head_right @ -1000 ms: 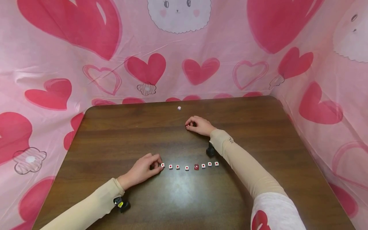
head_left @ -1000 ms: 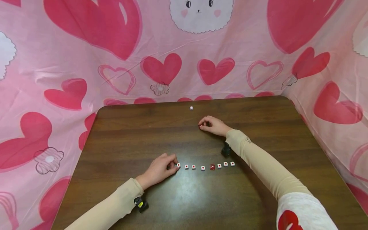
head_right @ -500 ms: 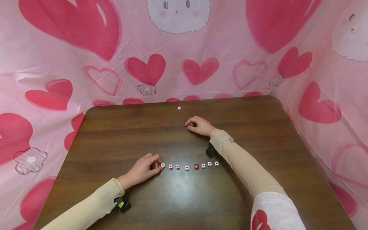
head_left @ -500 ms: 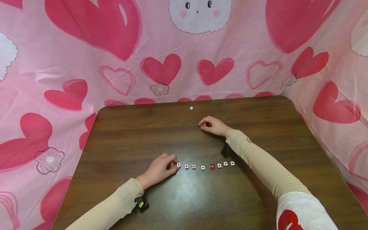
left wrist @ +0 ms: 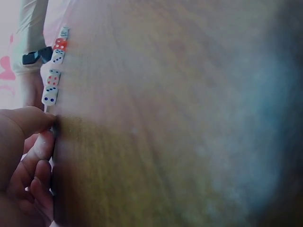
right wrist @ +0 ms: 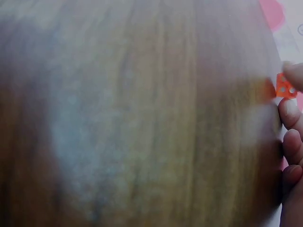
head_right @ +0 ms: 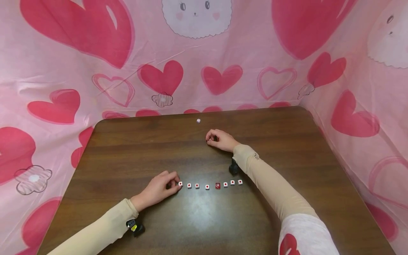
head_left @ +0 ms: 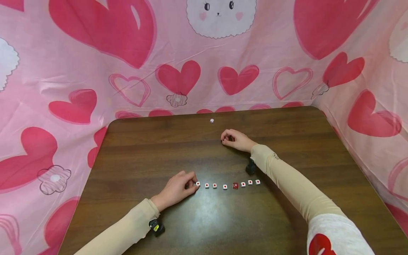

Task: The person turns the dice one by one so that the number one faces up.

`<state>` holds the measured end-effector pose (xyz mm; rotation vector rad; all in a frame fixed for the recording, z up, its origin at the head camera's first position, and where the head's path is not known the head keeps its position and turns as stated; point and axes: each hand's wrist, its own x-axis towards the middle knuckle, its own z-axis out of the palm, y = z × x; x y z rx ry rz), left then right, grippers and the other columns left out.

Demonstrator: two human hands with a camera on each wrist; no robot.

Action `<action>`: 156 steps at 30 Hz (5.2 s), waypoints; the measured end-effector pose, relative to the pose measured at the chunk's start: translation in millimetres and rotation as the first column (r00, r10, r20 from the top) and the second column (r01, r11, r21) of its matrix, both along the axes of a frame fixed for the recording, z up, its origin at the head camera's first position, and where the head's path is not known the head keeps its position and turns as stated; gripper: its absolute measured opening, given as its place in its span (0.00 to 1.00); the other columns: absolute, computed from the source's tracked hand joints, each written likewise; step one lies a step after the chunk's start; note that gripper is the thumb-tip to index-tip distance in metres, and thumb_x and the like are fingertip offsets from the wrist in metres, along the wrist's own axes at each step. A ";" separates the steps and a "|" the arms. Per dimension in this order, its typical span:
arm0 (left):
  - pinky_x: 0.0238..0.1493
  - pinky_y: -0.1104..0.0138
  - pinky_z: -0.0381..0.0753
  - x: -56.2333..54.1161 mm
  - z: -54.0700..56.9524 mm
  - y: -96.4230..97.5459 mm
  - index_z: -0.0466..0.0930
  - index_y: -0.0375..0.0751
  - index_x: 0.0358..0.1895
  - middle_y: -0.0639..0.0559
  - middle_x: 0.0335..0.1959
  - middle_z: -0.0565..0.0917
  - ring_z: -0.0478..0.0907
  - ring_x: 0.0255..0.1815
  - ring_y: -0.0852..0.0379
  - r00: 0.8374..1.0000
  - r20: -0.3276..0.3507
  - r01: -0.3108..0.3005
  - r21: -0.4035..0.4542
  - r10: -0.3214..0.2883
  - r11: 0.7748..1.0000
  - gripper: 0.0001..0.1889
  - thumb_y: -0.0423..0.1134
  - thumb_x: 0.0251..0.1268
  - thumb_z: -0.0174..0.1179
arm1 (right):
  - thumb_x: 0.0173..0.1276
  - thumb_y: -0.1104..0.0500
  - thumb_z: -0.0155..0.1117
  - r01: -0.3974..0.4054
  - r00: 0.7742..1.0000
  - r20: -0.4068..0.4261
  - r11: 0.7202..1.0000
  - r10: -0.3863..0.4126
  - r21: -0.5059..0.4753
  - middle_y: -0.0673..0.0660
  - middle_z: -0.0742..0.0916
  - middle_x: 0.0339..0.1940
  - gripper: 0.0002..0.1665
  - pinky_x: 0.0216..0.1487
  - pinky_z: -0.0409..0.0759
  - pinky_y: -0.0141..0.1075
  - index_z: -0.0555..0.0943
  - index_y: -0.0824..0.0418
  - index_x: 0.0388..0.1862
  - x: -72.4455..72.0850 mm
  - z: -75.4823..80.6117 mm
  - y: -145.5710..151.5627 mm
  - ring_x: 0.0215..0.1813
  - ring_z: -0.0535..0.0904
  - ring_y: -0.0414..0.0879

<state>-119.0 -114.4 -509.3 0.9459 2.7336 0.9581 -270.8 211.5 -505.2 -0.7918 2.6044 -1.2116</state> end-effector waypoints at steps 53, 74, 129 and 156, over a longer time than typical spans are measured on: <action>0.29 0.71 0.66 0.5 0.7 2.5 0.80 0.54 0.38 0.72 0.24 0.73 0.64 0.28 0.68 0.999 -0.004 -0.032 -0.009 0.032 0.999 0.07 0.44 0.68 0.70 | 0.72 0.59 0.72 0.010 1.000 -0.023 0.999 -0.009 0.040 0.52 0.82 0.40 0.10 0.45 0.72 0.41 0.86 0.56 0.50 1.7 0.2 1.8 0.41 0.74 0.47; 0.29 0.71 0.65 3.0 -0.1 3.2 0.79 0.55 0.38 0.71 0.23 0.72 0.63 0.28 0.68 0.999 0.003 -0.039 -0.012 0.039 0.999 0.07 0.43 0.68 0.70 | 0.73 0.59 0.71 0.024 1.000 0.000 1.000 -0.024 0.013 0.52 0.82 0.37 0.09 0.43 0.72 0.40 0.84 0.58 0.48 4.0 -0.8 2.1 0.37 0.73 0.46; 0.30 0.70 0.67 -2.4 2.8 0.1 0.79 0.53 0.41 0.70 0.24 0.74 0.65 0.29 0.66 1.000 0.020 0.010 -0.034 -0.009 0.999 0.07 0.43 0.69 0.69 | 0.67 0.60 0.76 -0.014 0.990 -0.134 0.991 0.032 0.134 0.35 0.76 0.27 0.14 0.36 0.69 0.32 0.83 0.44 0.45 141.0 1.5 127.2 0.32 0.68 0.34; 0.33 0.68 0.78 -50.3 37.8 -19.3 0.84 0.46 0.48 0.59 0.30 0.84 0.75 0.28 0.64 0.971 0.226 0.064 0.054 -0.075 0.996 0.06 0.42 0.76 0.64 | 0.57 0.63 0.82 -0.036 0.937 -0.341 0.991 0.079 0.128 0.36 0.73 0.29 0.22 0.44 0.56 0.33 0.80 0.41 0.40 149.4 -8.2 127.3 0.37 0.64 0.33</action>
